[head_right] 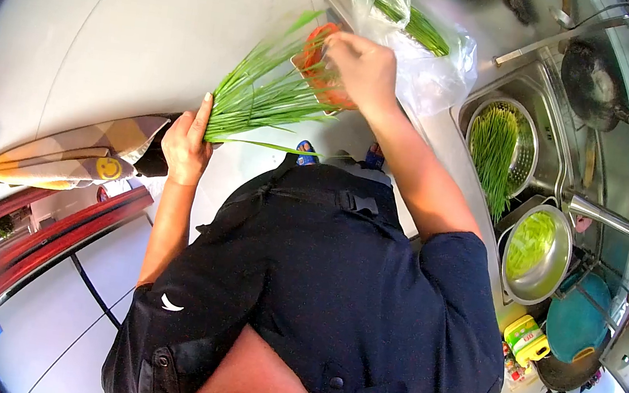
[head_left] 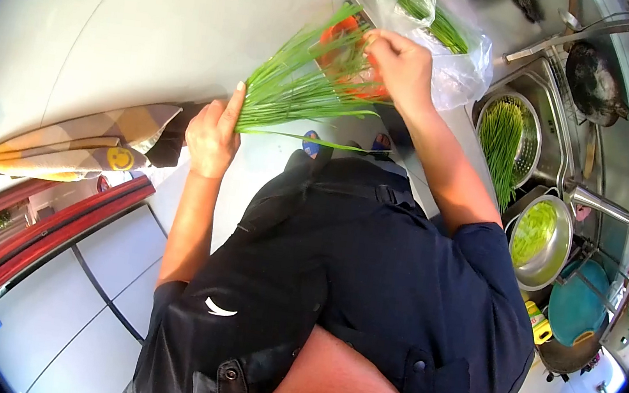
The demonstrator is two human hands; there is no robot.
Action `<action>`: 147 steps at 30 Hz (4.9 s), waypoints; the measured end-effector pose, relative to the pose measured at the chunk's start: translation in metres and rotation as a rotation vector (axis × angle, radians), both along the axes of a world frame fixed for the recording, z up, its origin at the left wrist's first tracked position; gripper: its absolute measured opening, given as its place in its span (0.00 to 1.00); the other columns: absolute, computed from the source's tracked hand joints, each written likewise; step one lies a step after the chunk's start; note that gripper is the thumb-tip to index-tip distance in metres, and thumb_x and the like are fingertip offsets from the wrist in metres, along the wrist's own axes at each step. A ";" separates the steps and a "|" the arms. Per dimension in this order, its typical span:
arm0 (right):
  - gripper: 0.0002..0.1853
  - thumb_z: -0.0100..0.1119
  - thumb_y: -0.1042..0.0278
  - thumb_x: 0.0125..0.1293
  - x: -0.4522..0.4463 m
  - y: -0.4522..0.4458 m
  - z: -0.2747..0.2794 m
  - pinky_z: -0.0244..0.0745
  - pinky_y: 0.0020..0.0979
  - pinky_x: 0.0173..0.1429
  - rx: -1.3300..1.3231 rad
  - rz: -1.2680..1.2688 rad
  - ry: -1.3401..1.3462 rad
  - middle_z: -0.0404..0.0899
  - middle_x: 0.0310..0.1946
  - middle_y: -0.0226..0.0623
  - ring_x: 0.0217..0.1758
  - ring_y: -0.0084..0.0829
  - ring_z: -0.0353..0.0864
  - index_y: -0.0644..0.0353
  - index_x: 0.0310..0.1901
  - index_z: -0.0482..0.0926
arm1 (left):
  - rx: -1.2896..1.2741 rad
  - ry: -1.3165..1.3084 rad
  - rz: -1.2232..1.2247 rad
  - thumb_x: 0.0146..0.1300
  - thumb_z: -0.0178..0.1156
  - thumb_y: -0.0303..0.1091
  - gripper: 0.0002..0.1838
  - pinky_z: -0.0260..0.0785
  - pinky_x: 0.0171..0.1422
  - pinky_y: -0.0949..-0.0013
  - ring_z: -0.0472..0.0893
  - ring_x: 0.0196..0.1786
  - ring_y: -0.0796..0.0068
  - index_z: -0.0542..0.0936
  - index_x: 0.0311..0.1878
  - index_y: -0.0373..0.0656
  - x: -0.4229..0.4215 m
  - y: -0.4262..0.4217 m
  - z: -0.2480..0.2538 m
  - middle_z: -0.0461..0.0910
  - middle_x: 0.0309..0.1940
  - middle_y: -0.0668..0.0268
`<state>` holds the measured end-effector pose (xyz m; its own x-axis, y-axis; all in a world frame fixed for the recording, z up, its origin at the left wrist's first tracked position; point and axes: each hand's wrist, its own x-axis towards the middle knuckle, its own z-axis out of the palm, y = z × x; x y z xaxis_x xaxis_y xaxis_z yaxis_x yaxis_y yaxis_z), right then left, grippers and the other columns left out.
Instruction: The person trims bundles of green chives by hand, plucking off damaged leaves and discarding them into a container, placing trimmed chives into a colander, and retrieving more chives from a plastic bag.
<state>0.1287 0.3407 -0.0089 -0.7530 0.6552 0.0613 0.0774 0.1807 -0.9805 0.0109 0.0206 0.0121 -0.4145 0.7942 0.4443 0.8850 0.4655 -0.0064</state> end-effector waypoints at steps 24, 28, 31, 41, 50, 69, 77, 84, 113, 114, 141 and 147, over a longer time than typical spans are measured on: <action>0.20 0.67 0.47 0.61 -0.059 0.014 -0.191 0.83 0.47 0.53 0.636 0.110 -0.871 0.89 0.39 0.48 0.47 0.50 0.89 0.55 0.45 0.86 | 0.423 -2.121 0.212 0.75 0.63 0.36 0.09 0.58 0.22 0.76 0.69 0.20 0.82 0.78 0.42 0.40 0.009 -0.070 -0.007 0.75 0.25 0.69; 0.11 0.62 0.58 0.67 -0.050 0.007 -0.186 0.82 0.47 0.49 0.460 -0.114 -0.637 0.89 0.37 0.45 0.43 0.49 0.89 0.53 0.38 0.89 | 0.396 -2.181 0.104 0.76 0.63 0.35 0.09 0.57 0.22 0.76 0.67 0.20 0.83 0.78 0.42 0.41 0.000 -0.067 -0.007 0.74 0.24 0.70; 0.12 0.69 0.59 0.65 -0.039 0.005 -0.184 0.84 0.35 0.48 0.395 -0.141 -0.477 0.91 0.38 0.41 0.39 0.36 0.91 0.53 0.46 0.90 | 0.352 -2.183 0.039 0.76 0.63 0.36 0.09 0.56 0.21 0.76 0.65 0.19 0.83 0.77 0.41 0.42 -0.008 -0.064 -0.012 0.72 0.23 0.70; 0.12 0.65 0.60 0.69 0.025 -0.025 -0.111 0.82 0.33 0.49 0.106 -0.037 -0.223 0.90 0.40 0.43 0.40 0.35 0.91 0.56 0.47 0.90 | 0.183 -2.211 -0.177 0.77 0.60 0.31 0.08 0.56 0.22 0.77 0.64 0.19 0.85 0.78 0.38 0.43 -0.027 -0.027 -0.013 0.70 0.22 0.73; 0.35 0.68 0.59 0.70 0.100 -0.076 -0.011 0.73 0.35 0.69 -0.225 0.323 -0.144 0.79 0.67 0.40 0.69 0.30 0.77 0.58 0.76 0.69 | -0.061 -1.575 -0.194 0.76 0.63 0.31 0.08 0.66 0.38 0.74 0.70 0.35 0.84 0.83 0.51 0.38 0.003 0.087 0.014 0.77 0.31 0.74; 0.25 0.69 0.45 0.71 0.262 0.058 -0.020 0.82 0.32 0.53 -1.158 -0.409 0.239 0.86 0.48 0.33 0.50 0.30 0.86 0.56 0.59 0.81 | -0.554 -0.250 -0.732 0.63 0.59 0.27 0.21 0.80 0.41 0.49 0.87 0.37 0.46 0.80 0.60 0.44 0.182 0.389 -0.004 0.85 0.34 0.51; 0.54 0.80 0.54 0.51 0.297 0.115 -0.010 0.56 0.59 0.82 0.829 -0.331 -0.466 0.86 0.51 0.32 0.60 0.35 0.83 0.43 0.80 0.62 | -0.853 -0.629 -0.903 0.65 0.64 0.37 0.11 0.78 0.47 0.46 0.86 0.41 0.41 0.84 0.44 0.40 0.225 0.446 -0.023 0.87 0.38 0.47; 0.28 0.68 0.63 0.61 0.324 0.153 -0.062 0.83 0.43 0.44 0.645 -0.287 -0.541 0.89 0.39 0.42 0.42 0.45 0.89 0.52 0.64 0.79 | -0.774 -0.938 -0.921 0.54 0.76 0.49 0.33 0.79 0.55 0.50 0.86 0.48 0.41 0.84 0.58 0.35 0.241 0.468 -0.026 0.87 0.40 0.44; 0.43 0.69 0.30 0.60 0.339 0.310 -0.267 0.81 0.43 0.64 0.176 -0.708 -1.418 0.75 0.67 0.46 0.70 0.45 0.76 0.57 0.66 0.76 | -0.226 -1.148 0.014 0.68 0.66 0.25 0.24 0.80 0.45 0.68 0.87 0.44 0.70 0.80 0.67 0.38 0.153 0.255 -0.019 0.88 0.51 0.56; 0.43 0.69 0.30 0.60 0.338 0.312 -0.271 0.81 0.43 0.64 0.175 -0.700 -1.413 0.75 0.67 0.46 0.70 0.45 0.76 0.57 0.66 0.76 | -0.234 -1.148 0.007 0.68 0.66 0.26 0.24 0.80 0.45 0.68 0.87 0.44 0.70 0.80 0.67 0.38 0.155 0.255 -0.018 0.88 0.51 0.56; 0.16 0.60 0.63 0.78 0.154 0.117 0.013 0.81 0.28 0.47 -0.155 -0.037 -0.157 0.89 0.45 0.35 0.42 0.24 0.87 0.60 0.60 0.84 | -0.258 -0.439 -0.348 0.65 0.67 0.34 0.29 0.82 0.52 0.55 0.86 0.52 0.53 0.76 0.70 0.50 0.007 0.334 -0.053 0.76 0.69 0.60; 0.22 0.56 0.58 0.75 0.026 0.156 -0.076 0.79 0.47 0.61 0.382 -0.069 -0.489 0.85 0.52 0.57 0.56 0.54 0.86 0.63 0.62 0.81 | -0.140 -0.381 -0.347 0.63 0.66 0.31 0.18 0.81 0.46 0.54 0.86 0.42 0.51 0.83 0.57 0.47 -0.024 0.334 -0.073 0.81 0.46 0.58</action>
<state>0.1543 0.4963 -0.0852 -0.7101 0.7029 -0.0406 0.5249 0.4901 -0.6959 -0.0131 0.3545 -0.0609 -0.2284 0.9542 0.1934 0.9386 0.1631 0.3039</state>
